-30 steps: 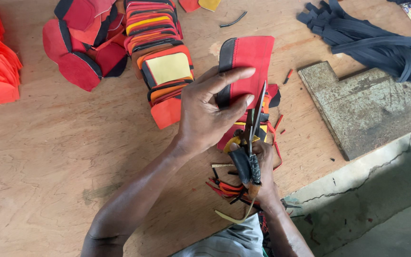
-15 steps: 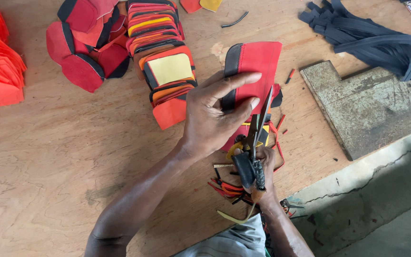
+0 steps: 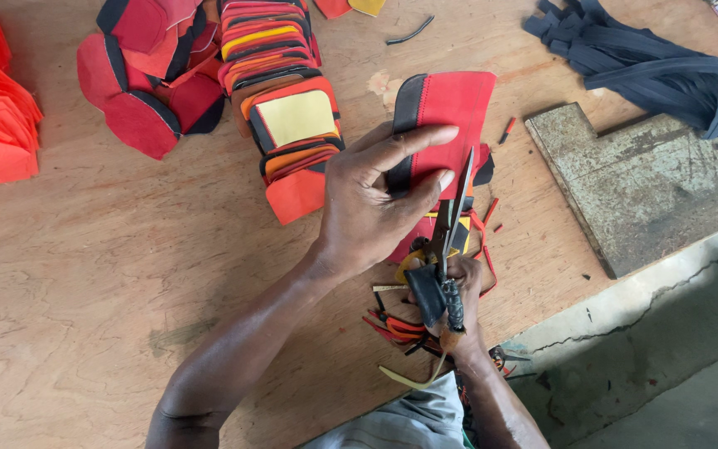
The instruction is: The person uses shears to trim excess fabric and loose threads from the edges of small multi-colored pouches. They handle each pouch one at a time, rotate it to access different sides, and place the trimmed pieces back into a stack on the table.
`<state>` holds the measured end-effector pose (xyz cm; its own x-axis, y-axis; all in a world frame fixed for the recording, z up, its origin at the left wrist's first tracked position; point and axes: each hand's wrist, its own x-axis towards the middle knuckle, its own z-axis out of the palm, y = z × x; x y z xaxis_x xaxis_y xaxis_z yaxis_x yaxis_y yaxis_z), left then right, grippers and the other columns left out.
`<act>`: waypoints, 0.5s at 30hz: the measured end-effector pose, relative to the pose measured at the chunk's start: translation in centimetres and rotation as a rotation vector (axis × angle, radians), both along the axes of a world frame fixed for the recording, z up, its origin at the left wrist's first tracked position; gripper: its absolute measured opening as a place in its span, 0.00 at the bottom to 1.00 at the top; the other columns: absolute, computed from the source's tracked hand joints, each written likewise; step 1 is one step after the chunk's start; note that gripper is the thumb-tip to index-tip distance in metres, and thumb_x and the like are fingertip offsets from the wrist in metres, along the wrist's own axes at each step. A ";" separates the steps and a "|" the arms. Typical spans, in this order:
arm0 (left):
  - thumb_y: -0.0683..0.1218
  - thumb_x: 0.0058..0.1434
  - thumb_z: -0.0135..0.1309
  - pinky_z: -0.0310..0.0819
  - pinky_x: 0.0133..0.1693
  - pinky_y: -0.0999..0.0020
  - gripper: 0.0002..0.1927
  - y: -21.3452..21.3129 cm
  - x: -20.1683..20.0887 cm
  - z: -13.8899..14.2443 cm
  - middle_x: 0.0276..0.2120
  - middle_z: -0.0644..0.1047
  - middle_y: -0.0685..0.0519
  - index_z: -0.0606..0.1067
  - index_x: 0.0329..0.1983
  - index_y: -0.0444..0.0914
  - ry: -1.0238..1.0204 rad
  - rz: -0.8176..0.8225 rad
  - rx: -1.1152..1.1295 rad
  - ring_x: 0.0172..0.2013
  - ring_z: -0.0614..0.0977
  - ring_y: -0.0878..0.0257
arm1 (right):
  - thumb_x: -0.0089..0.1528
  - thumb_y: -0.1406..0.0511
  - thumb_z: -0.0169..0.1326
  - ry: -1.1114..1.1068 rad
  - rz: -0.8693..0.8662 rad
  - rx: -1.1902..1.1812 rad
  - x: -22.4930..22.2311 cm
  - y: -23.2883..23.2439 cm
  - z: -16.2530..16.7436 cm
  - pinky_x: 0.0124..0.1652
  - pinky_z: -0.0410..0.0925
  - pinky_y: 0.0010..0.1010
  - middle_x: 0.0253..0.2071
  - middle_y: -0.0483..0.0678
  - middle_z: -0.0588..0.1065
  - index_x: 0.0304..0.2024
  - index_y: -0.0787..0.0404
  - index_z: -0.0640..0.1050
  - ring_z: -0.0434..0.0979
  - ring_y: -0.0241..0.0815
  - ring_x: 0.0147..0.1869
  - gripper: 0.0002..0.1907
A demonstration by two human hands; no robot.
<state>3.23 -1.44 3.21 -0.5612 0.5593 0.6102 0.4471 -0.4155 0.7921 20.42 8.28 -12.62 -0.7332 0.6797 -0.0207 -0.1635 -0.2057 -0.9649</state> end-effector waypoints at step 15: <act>0.34 0.65 0.64 0.80 0.48 0.77 0.21 0.0 1.1 -0.1 0.50 0.80 0.49 0.77 0.61 0.38 0.022 0.012 -0.005 0.47 0.82 0.70 | 0.62 0.62 0.64 -0.391 -0.014 0.545 -1.3 0.1 5.7 0.24 0.59 0.24 0.20 0.42 0.71 0.27 0.66 0.78 0.65 0.28 0.24 0.15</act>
